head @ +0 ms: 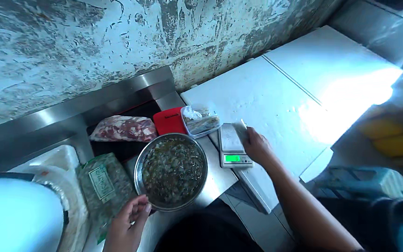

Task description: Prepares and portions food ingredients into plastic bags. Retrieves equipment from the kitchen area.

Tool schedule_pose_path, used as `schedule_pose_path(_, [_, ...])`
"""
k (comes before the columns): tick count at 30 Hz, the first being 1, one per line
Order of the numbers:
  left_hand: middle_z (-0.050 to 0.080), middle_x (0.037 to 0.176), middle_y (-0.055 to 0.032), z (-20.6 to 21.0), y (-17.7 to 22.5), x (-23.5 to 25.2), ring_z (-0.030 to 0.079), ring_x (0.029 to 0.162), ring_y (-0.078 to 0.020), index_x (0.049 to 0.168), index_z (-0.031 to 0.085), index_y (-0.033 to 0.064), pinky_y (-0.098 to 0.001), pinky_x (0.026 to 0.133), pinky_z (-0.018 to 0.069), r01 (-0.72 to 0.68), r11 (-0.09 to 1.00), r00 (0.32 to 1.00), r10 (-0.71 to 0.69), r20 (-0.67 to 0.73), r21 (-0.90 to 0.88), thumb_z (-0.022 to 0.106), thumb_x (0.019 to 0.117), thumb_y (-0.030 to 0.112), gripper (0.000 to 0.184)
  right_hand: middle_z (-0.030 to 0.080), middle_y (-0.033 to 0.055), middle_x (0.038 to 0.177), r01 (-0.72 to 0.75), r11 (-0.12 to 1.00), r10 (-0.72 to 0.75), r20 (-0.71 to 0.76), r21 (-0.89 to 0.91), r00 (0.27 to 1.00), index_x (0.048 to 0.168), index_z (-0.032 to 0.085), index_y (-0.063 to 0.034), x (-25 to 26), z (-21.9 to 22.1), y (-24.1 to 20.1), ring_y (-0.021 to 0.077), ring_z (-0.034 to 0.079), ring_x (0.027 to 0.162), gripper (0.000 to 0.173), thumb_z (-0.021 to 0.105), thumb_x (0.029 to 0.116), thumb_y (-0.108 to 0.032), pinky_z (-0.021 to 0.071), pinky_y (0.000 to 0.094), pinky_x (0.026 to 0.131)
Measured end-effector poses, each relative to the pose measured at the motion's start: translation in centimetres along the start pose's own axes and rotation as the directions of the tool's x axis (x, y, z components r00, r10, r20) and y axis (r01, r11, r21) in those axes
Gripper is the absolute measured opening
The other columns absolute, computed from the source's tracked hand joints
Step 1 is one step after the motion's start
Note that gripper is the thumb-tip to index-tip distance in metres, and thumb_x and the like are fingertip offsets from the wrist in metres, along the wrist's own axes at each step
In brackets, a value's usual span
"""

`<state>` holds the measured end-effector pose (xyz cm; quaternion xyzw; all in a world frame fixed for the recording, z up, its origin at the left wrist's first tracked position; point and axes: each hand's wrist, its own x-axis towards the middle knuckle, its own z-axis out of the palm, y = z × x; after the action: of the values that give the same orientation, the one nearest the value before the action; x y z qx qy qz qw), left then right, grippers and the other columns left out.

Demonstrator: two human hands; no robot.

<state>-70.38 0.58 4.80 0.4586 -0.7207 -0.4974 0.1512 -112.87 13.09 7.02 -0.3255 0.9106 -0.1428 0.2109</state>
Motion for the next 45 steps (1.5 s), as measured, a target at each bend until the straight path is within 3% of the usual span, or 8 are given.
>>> schedule_pose_path(4, [0.070, 0.116, -0.0174, -0.8, -1.4, -1.7, 0.071, 0.094, -0.0160, 0.124, 0.062, -0.0070, -0.0331, 0.082, 0.0607, 0.066, 0.998, 0.998, -0.066, -0.017, 0.004, 0.065, 0.0972, 0.014, 0.035, 0.072, 0.0150, 0.103, 0.047, 0.951, -0.026, 0.072, -0.304, 0.997, 0.126, 0.062, -0.0135, 2.1, 0.3, 1.6, 0.0383, 0.071, 0.095, 0.032, 0.061, 0.0941, -0.012, 0.0556, 0.0626, 0.077])
schedule_pose_path(10, [0.070, 0.117, -0.0146, -1.0, -1.5, -2.8, 0.071, 0.097, -0.0154, 0.125, 0.063, -0.0046, -0.0330, 0.084, 0.0607, 0.084, 0.996, 0.996, -0.084, -0.009, 0.017, 0.066, 0.0970, 0.018, 0.036, 0.073, 0.0122, 0.109, 0.257, 0.901, -0.169, 0.263, -0.349, 0.950, 0.130, 0.063, -0.0178, 4.2, 2.1, 2.4, 0.0348, 0.070, 0.103, 0.037, 0.064, 0.0930, -0.015, 0.0556, 0.0605, 0.085])
schedule_pose_path(13, [0.070, 0.119, -0.0159, -1.4, -2.1, -3.3, 0.071, 0.099, -0.0181, 0.127, 0.063, -0.0043, -0.0359, 0.086, 0.0602, 0.103, 0.993, 0.994, -0.104, 0.019, 0.050, 0.065, 0.0975, 0.021, 0.038, 0.063, 0.0142, 0.135, 0.273, 0.916, -0.204, 0.244, -0.294, 0.948, 0.146, 0.055, -0.0138, 4.9, 2.8, 3.6, 0.0372, 0.060, 0.124, 0.054, 0.068, 0.0932, -0.021, 0.0523, 0.0602, 0.096])
schedule_pose_path(15, [0.069, 0.119, -0.0166, -1.7, -2.4, -3.8, 0.071, 0.100, -0.0193, 0.127, 0.063, -0.0039, -0.0376, 0.086, 0.0598, 0.119, 0.990, 0.992, -0.121, 0.029, 0.078, 0.065, 0.0973, 0.022, 0.039, 0.053, 0.0139, 0.149, 0.248, 0.934, -0.208, 0.173, -0.257, 0.963, 0.150, 0.050, -0.0104, 4.9, 2.8, 4.0, 0.0400, 0.054, 0.130, 0.067, 0.075, 0.0901, -0.025, 0.0514, 0.0627, 0.096])
schedule_pose_path(17, [0.069, 0.119, -0.0159, -1.8, -3.0, -4.2, 0.071, 0.101, -0.0193, 0.127, 0.063, -0.0034, -0.0378, 0.087, 0.0598, 0.140, 0.986, 0.989, -0.143, 0.029, 0.092, 0.065, 0.0974, 0.024, 0.040, 0.049, 0.0141, 0.153, 0.213, 0.953, -0.190, 0.125, -0.213, 0.974, 0.152, 0.047, -0.0087, 4.7, 2.5, 4.1, 0.0405, 0.052, 0.132, 0.072, 0.077, 0.0892, -0.027, 0.0505, 0.0632, 0.098])
schedule_pose_path(20, [0.069, 0.119, -0.0171, -1.9, -3.2, -4.5, 0.071, 0.101, -0.0210, 0.127, 0.063, -0.0050, -0.0396, 0.088, 0.0592, 0.156, 0.982, 0.986, -0.161, 0.039, 0.106, 0.065, 0.0979, 0.025, 0.042, 0.050, 0.0152, 0.152, 0.163, 0.974, -0.151, 0.087, -0.157, 0.985, 0.151, 0.049, -0.0094, 4.0, 2.0, 4.5, 0.0397, 0.053, 0.134, 0.067, 0.074, 0.0924, -0.027, 0.0485, 0.0631, 0.102])
schedule_pose_path(28, [0.069, 0.120, -0.0179, -1.8, -2.6, -3.8, 0.070, 0.105, -0.0229, 0.128, 0.063, -0.0045, -0.0414, 0.091, 0.0582, 0.106, 0.980, 0.989, -0.121, 0.086, 0.169, 0.065, 0.0979, 0.026, 0.042, 0.055, 0.0121, 0.147, 0.172, 0.977, -0.178, -0.043, -0.123, 0.983, 0.145, 0.057, -0.0108, 2.6, 2.4, 5.8, 0.0382, 0.054, 0.130, 0.057, 0.073, 0.0926, -0.026, 0.0503, 0.0621, 0.099])
schedule_pose_path(45, [0.070, 0.120, -0.0166, -2.0, -2.2, -3.9, 0.069, 0.105, -0.0221, 0.127, 0.064, -0.0035, -0.0402, 0.091, 0.0576, 0.078, 0.974, 0.987, -0.105, 0.122, 0.211, 0.065, 0.0979, 0.026, 0.041, 0.061, 0.0145, 0.134, 0.144, 0.973, -0.158, -0.069, -0.179, 0.985, 0.140, 0.061, -0.0125, 1.3, 3.5, 5.9, 0.0383, 0.056, 0.124, 0.054, 0.075, 0.0896, -0.023, 0.0523, 0.0590, 0.094])
